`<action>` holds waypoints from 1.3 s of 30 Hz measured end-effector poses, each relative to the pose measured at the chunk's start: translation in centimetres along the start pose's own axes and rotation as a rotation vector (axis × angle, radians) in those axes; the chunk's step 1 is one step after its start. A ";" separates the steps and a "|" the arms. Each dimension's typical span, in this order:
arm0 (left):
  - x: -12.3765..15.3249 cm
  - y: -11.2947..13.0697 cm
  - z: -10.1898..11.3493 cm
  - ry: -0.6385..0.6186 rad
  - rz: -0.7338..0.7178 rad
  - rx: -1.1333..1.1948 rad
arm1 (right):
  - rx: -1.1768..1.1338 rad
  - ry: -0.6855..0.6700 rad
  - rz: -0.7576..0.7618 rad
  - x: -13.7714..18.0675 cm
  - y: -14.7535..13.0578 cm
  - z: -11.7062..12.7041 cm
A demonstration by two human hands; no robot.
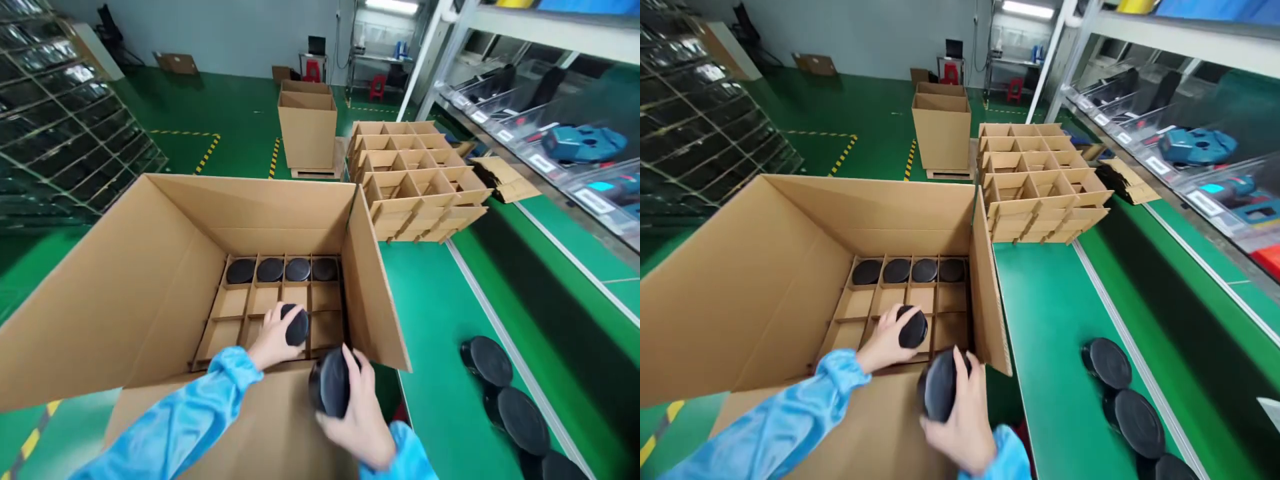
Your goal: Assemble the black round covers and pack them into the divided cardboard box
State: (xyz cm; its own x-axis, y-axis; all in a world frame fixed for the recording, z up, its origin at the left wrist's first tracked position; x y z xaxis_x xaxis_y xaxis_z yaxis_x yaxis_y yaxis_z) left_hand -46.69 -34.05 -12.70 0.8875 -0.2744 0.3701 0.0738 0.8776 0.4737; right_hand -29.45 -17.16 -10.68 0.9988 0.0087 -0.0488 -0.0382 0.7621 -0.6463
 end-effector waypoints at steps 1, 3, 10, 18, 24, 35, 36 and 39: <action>-2.6 -1.5 0.1 0.067 0.049 -0.051 | 0.059 0.035 -0.023 -4.1 0.1 -1.4; -7.4 -3.8 -0.8 0.109 0.101 -0.136 | 0.175 0.067 -0.122 -11.5 2.1 -4.4; -18.4 -6.5 -6.8 0.063 0.018 -0.182 | 0.475 0.021 -0.319 -23.8 13.5 -12.9; -21.0 -8.3 -12.0 0.106 -0.202 -0.085 | 0.655 -0.086 -0.230 -23.3 19.1 -18.7; -20.8 -9.5 -14.1 0.176 -0.314 -0.141 | 0.681 -0.094 -0.217 -23.4 20.0 -19.6; -20.9 -9.6 -14.5 0.118 -0.261 -0.236 | 0.532 -0.228 -0.161 -30.1 18.4 -18.1; -21.0 -9.5 -14.5 0.103 -0.250 -0.249 | 0.512 -0.248 -0.187 -30.1 17.9 -18.0; -21.6 -9.0 -14.1 0.036 -0.201 -0.315 | 0.465 -0.266 -0.259 -29.3 14.3 -17.2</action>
State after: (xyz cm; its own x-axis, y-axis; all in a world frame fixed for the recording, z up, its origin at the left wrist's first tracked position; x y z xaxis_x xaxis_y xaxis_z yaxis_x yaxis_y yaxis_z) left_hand -60.05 -30.46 -36.23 0.8560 -0.4447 0.2636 0.3797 0.8869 0.2631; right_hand -59.82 -17.67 -31.64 0.9496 -0.0994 0.2972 0.1659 0.9641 -0.2075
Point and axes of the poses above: each hand's wrist, its own x-axis away from the middle knuckle, its own z-axis out of the back of the hand, y = z × x, the point moved 8 cm from there along -x, towards the middle knuckle, and after that the axes turned 15 degrees about z, right-handed, at the moved point
